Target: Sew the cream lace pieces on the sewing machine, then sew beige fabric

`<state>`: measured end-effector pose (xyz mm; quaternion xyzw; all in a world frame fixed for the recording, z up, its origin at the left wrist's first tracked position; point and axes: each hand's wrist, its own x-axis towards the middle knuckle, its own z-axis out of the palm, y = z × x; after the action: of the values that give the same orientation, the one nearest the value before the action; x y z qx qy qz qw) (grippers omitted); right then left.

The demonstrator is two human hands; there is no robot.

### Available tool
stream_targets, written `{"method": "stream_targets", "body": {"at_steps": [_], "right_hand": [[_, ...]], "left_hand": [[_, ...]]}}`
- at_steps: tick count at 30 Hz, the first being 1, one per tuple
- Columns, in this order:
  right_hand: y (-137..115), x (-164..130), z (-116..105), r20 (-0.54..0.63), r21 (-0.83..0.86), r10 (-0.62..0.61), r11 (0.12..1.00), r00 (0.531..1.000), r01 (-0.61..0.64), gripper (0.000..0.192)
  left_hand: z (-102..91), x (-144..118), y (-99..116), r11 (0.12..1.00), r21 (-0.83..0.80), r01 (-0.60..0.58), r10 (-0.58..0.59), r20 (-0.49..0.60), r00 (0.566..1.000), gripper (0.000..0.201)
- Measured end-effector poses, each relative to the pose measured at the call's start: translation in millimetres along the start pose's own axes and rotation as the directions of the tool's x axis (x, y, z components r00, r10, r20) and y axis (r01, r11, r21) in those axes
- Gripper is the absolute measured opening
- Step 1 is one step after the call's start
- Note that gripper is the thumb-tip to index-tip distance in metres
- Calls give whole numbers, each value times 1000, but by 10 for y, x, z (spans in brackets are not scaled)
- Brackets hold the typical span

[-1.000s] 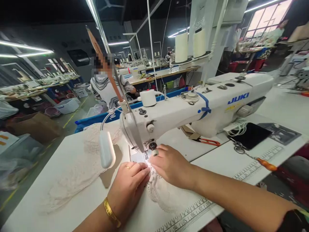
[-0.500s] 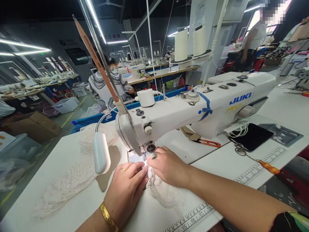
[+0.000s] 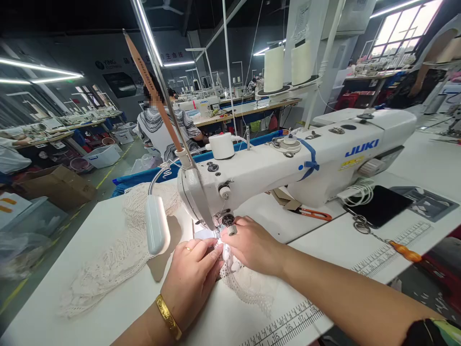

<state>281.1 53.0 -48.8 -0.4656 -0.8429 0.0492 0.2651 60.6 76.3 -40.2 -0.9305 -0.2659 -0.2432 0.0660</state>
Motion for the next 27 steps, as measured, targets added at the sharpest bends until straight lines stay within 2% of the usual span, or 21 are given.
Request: {"method": "stream_targets", "body": {"at_steps": [11,13,14,17,19,20,22,27], "right_hand": [[10,12,-32,-12,-7,4,1000,1000,-4,26],[-15,-28,-73,-9,-8,-11,1000,1000,11,19],[-34,-53,-96,6,-4,-27,1000,1000,27,14],[-88,-121,-145,85,14,-87,996,993,86,29],[-99,-138,-146,104,12,-102,995,989,101,21],[-95,-134,-139,92,20,-92,996,991,91,18],[-79,-104,-122,29,85,-41,996,999,39,23],[-89,1,-122,-121,273,123,958,985,-87,27]], "left_hand": [[2,36,-5,1000,8,26,-26,36,999,19],[12,27,-18,999,-13,46,-46,47,998,21],[17,20,-27,998,-29,58,-57,51,997,21],[23,1,-64,992,-98,78,-72,62,995,27],[15,1,-92,982,-168,81,-70,70,995,35],[9,8,-107,974,-209,88,-73,80,994,37],[0,36,-137,950,-284,131,-100,120,988,36],[44,131,-202,874,-381,302,-223,238,945,7]]}}
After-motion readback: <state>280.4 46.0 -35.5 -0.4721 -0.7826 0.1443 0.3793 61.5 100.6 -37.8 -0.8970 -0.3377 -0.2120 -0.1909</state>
